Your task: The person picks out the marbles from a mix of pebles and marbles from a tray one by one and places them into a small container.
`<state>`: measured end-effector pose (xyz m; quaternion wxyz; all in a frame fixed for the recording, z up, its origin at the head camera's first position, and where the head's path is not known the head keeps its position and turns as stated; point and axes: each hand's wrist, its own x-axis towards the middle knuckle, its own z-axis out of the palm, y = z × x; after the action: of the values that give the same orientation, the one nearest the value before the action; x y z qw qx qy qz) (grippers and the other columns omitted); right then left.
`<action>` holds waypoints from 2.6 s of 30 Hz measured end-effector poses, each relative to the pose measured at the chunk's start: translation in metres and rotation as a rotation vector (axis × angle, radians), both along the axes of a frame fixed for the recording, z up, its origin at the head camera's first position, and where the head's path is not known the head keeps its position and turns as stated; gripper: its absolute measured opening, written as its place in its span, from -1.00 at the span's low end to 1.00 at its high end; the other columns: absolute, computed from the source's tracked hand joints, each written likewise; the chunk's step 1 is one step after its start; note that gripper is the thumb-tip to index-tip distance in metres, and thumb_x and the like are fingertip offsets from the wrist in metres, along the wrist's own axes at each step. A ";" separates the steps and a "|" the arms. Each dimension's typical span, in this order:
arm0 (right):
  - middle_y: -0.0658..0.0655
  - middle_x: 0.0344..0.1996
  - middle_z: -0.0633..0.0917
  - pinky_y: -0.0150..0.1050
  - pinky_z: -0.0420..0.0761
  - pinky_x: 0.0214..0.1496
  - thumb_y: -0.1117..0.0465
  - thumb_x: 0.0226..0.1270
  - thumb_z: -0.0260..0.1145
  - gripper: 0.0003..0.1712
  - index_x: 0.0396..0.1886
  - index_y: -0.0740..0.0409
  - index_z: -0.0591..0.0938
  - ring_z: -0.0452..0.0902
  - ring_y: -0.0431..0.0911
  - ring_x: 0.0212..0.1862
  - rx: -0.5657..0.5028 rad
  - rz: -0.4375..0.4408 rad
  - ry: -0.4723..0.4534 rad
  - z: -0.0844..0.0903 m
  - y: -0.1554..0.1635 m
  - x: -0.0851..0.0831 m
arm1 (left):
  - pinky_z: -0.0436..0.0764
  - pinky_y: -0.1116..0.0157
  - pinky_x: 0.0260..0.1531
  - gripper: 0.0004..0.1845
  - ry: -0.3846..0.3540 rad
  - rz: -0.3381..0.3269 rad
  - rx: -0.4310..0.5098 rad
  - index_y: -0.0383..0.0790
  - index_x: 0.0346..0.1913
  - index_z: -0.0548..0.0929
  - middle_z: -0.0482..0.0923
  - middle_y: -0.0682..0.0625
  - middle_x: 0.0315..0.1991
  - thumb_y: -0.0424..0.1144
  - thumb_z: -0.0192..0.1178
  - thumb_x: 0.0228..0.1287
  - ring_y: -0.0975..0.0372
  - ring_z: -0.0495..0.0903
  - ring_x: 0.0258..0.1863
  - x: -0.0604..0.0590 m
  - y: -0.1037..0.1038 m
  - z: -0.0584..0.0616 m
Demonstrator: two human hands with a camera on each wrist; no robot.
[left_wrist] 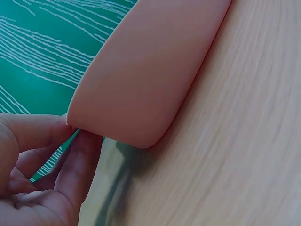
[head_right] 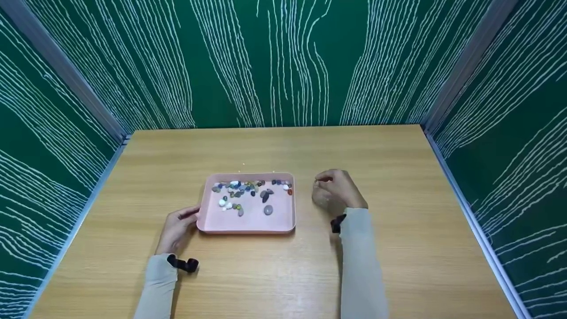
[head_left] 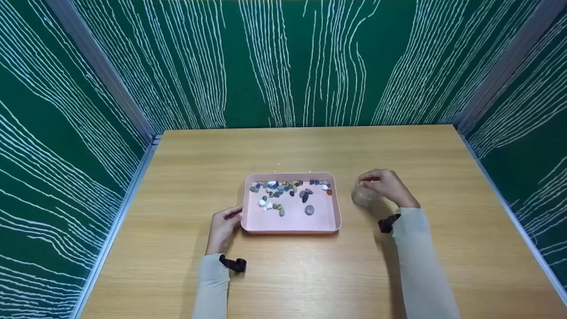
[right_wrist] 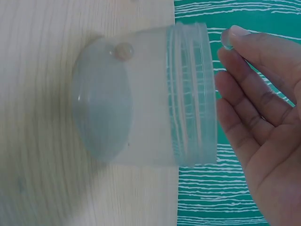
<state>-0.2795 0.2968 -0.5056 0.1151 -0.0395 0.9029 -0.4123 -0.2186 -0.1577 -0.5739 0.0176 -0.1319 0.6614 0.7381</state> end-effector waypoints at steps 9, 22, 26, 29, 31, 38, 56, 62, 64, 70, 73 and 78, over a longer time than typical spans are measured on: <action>0.25 0.07 0.64 -0.19 0.63 0.02 0.28 0.35 0.23 -0.71 0.03 0.23 0.66 0.53 0.12 0.12 -0.010 0.027 0.075 -0.005 0.009 0.003 | 0.61 0.50 -0.24 -0.64 -0.004 0.017 -0.039 -0.56 0.06 0.57 0.55 -0.40 0.09 -0.62 0.15 0.17 0.24 0.59 -0.14 -0.002 0.001 -0.003; 0.23 0.10 0.63 -0.05 0.62 0.10 0.27 0.35 0.23 -0.71 0.03 0.19 0.66 0.52 0.10 0.12 0.012 0.002 0.040 -0.002 0.010 0.004 | 0.63 0.45 -0.16 -0.63 -0.020 0.006 -0.003 -0.55 0.09 0.55 0.51 -0.41 0.13 -0.61 0.13 0.19 0.20 0.60 -0.10 -0.002 0.000 -0.004; 0.24 0.08 0.64 -0.16 0.64 0.04 0.28 0.35 0.23 -0.71 0.02 0.22 0.66 0.54 0.10 0.10 0.007 0.016 0.059 -0.002 0.012 0.004 | 0.63 0.45 -0.16 -0.63 -0.034 0.016 -0.003 -0.52 0.08 0.57 0.53 -0.38 0.13 -0.61 0.15 0.17 0.20 0.60 -0.10 -0.002 0.000 -0.004; 0.25 0.06 0.65 -0.25 0.64 0.00 0.29 0.34 0.24 -0.72 0.02 0.24 0.67 0.55 0.09 0.08 0.008 0.024 0.074 -0.003 0.012 0.003 | 0.63 0.44 -0.14 -0.62 -0.035 0.020 -0.013 -0.49 0.07 0.59 0.53 -0.35 0.14 -0.61 0.15 0.15 0.20 0.59 -0.08 -0.002 0.000 -0.003; 0.26 0.06 0.65 -0.27 0.64 0.00 0.30 0.34 0.24 -0.72 0.01 0.25 0.67 0.56 0.09 0.08 0.010 0.029 0.079 -0.004 0.012 0.004 | 0.64 0.44 -0.14 -0.62 -0.029 0.020 -0.014 -0.49 0.07 0.59 0.53 -0.36 0.14 -0.61 0.15 0.15 0.20 0.59 -0.08 -0.002 0.001 -0.003; 0.27 0.03 0.66 -0.31 0.63 -0.04 0.27 0.36 0.22 -0.70 0.03 0.27 0.65 0.58 0.09 0.03 0.002 0.042 0.098 -0.004 0.011 0.006 | 0.64 0.43 -0.15 -0.62 0.002 0.006 0.048 -0.59 0.10 0.53 0.48 -0.44 0.15 -0.61 0.11 0.18 0.17 0.59 -0.08 -0.001 0.000 -0.004; 0.27 0.07 0.63 -0.32 0.62 -0.07 0.24 0.38 0.20 -0.69 0.05 0.24 0.64 0.56 0.07 0.02 -0.005 0.005 0.047 -0.002 0.010 0.007 | 0.66 0.35 -0.10 -0.62 -0.035 0.016 0.068 -0.54 0.08 0.55 0.49 -0.41 0.14 -0.63 0.13 0.15 0.14 0.61 -0.09 -0.002 0.000 -0.006; 0.26 0.07 0.63 -0.36 0.62 -0.08 0.25 0.39 0.19 -0.70 0.05 0.23 0.64 0.56 0.07 0.02 -0.001 0.020 0.054 0.000 0.009 0.006 | 0.66 0.37 -0.13 -0.62 -0.030 0.013 0.055 -0.52 0.08 0.57 0.51 -0.39 0.13 -0.62 0.13 0.16 0.17 0.61 -0.11 -0.002 0.000 -0.005; 0.26 0.06 0.64 -0.37 0.61 -0.08 0.26 0.38 0.19 -0.70 0.04 0.23 0.65 0.56 0.08 0.03 -0.005 0.026 0.068 0.001 0.008 0.005 | 0.66 0.39 -0.16 -0.62 -0.009 0.007 0.064 -0.56 0.09 0.55 0.51 -0.41 0.11 -0.62 0.13 0.17 0.19 0.61 -0.13 -0.002 0.001 -0.004; 0.27 0.05 0.64 -0.28 0.63 -0.02 0.24 0.39 0.19 -0.69 0.06 0.20 0.64 0.55 0.08 0.04 0.002 0.032 0.051 0.006 0.005 0.002 | 0.65 0.43 -0.23 -0.62 0.032 0.003 0.095 -0.66 0.09 0.49 0.55 -0.43 0.05 -0.65 0.11 0.17 0.23 0.62 -0.19 -0.001 0.001 -0.005; 0.24 0.08 0.63 -0.14 0.62 0.07 0.23 0.40 0.18 -0.69 0.07 0.15 0.64 0.53 0.07 0.05 0.011 0.020 0.009 0.006 0.003 0.000 | 0.64 0.43 -0.24 -0.62 0.021 0.007 0.094 -0.64 0.09 0.51 0.57 -0.40 0.03 -0.64 0.12 0.17 0.25 0.62 -0.21 -0.001 0.001 -0.005; 0.22 0.07 0.63 -0.11 0.61 0.11 0.21 0.40 0.19 -0.71 0.06 0.12 0.65 0.52 0.05 0.02 0.010 0.007 -0.015 0.007 -0.002 -0.002 | 0.65 0.42 -0.23 -0.62 0.018 0.013 0.095 -0.65 0.08 0.51 0.58 -0.39 0.02 -0.64 0.12 0.17 0.24 0.62 -0.20 -0.001 0.001 -0.005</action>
<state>-0.2816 0.2952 -0.4984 0.1237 -0.0390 0.9039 -0.4075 -0.2192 -0.1570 -0.5790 0.0131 -0.1284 0.6250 0.7698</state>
